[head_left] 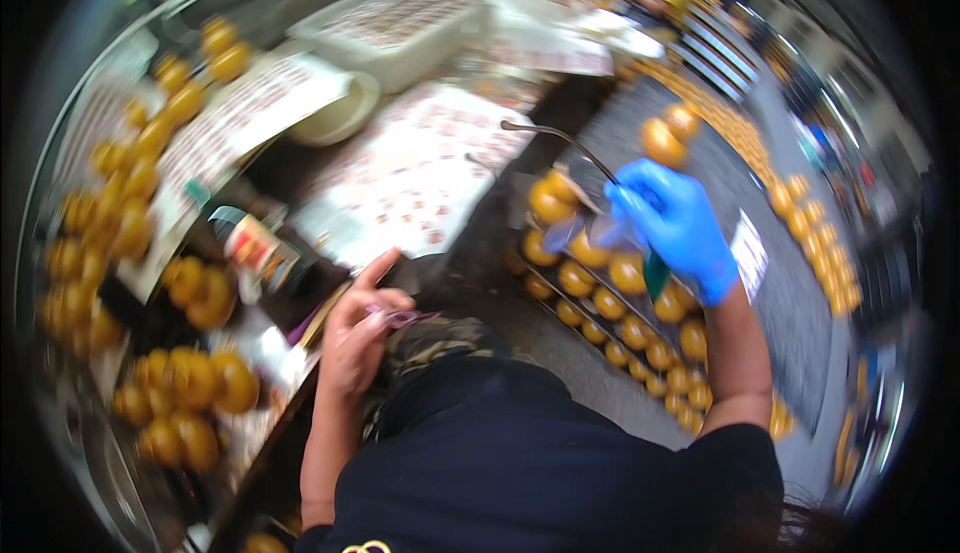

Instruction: The person applies circular stickers to the necks of green glass bottles. They pick up a bottle, peel a sticker from a sheet, place it on the bottle neck, and smooth it down with a green plastic scraper. The process is repeated for several bottles in a row.

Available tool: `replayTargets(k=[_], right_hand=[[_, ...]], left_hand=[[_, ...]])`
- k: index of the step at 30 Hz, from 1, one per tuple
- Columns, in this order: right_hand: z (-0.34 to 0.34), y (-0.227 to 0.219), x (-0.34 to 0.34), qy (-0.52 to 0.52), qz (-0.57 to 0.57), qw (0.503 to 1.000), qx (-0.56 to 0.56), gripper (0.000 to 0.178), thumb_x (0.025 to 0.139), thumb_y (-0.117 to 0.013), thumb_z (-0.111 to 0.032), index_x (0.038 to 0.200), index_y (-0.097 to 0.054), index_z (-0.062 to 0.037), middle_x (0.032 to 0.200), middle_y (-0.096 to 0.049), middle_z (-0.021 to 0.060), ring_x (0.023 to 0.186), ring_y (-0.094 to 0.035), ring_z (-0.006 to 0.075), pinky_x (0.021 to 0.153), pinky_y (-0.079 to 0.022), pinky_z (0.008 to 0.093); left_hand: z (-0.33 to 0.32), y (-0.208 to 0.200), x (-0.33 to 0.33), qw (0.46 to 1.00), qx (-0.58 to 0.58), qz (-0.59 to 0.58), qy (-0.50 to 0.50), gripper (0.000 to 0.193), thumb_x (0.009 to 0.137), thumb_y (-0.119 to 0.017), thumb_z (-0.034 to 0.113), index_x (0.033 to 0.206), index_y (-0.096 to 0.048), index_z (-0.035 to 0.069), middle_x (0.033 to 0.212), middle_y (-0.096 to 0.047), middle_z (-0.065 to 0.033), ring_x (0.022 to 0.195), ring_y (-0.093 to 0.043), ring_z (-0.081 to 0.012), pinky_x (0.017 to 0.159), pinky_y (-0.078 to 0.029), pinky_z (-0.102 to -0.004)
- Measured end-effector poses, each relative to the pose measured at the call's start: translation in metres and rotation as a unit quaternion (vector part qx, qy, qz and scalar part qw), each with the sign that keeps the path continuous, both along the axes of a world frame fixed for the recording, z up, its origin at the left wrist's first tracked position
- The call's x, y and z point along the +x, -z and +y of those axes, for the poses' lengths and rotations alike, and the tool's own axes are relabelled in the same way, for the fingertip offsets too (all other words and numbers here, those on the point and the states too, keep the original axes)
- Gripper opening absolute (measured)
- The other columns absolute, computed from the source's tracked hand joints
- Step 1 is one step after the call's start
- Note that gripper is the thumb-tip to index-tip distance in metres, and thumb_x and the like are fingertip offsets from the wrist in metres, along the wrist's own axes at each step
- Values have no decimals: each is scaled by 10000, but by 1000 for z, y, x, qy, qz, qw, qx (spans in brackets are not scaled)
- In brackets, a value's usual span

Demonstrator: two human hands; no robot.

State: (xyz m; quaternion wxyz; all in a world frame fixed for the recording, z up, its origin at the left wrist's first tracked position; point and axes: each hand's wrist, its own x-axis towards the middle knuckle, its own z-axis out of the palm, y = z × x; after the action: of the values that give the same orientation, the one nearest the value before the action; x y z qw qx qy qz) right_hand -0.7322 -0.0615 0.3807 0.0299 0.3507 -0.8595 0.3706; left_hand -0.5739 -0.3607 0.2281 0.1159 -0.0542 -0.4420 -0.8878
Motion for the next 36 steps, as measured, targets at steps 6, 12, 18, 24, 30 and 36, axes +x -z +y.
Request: replayTargets(k=[6,12,18,24,30,36], right_hand=[[-97,-14,61,-229,-197,943,-136,152,872,-624,4,1020,-633,35,887,-680,89,771,-658,108,647,-521,216],[-152,-20,72,-307,172,914,-203,127,739,-717,-65,864,-706,-84,832,-689,49,740,-644,202,699,-517,302],[-185,-19,81,-308,-63,875,-368,197,748,-761,-216,698,-689,-39,611,-643,77,504,-605,198,490,-470,287],[-221,-4,69,-497,-32,701,-511,189,722,-737,-103,706,-598,24,629,-564,96,481,-519,186,453,-435,303],[-249,-19,84,-492,-32,690,-530,129,915,-551,-268,847,-490,-177,708,-389,-62,652,-372,77,645,-288,243],[-261,-11,70,-505,-11,665,-549,80,911,-561,-215,900,-525,-144,730,-438,-67,667,-402,55,636,-309,216]], left_hand=[[-35,-40,73,984,-7,171,40,141,835,-661,139,813,-604,12,1320,-442,-299,797,-644,-236,708,-532,-329],[-32,-95,134,960,26,255,-111,250,813,-738,206,639,-607,85,937,-541,-171,686,-600,-194,606,-489,-252],[-45,-140,137,922,99,373,-37,129,821,-648,-31,696,-637,-2,973,-607,-334,473,-547,-159,430,-399,-214],[-80,-158,150,919,-67,388,-18,341,796,-650,5,1104,-518,69,1079,-611,-140,823,-620,-197,716,-452,-290],[-81,-160,163,835,-24,536,-125,163,874,-537,115,1010,-546,25,1047,-658,-77,713,-671,-229,716,-498,-315],[-76,-118,159,902,-104,8,-419,92,857,-607,123,834,-617,34,1018,-597,-212,640,-594,-135,631,-453,-259]])
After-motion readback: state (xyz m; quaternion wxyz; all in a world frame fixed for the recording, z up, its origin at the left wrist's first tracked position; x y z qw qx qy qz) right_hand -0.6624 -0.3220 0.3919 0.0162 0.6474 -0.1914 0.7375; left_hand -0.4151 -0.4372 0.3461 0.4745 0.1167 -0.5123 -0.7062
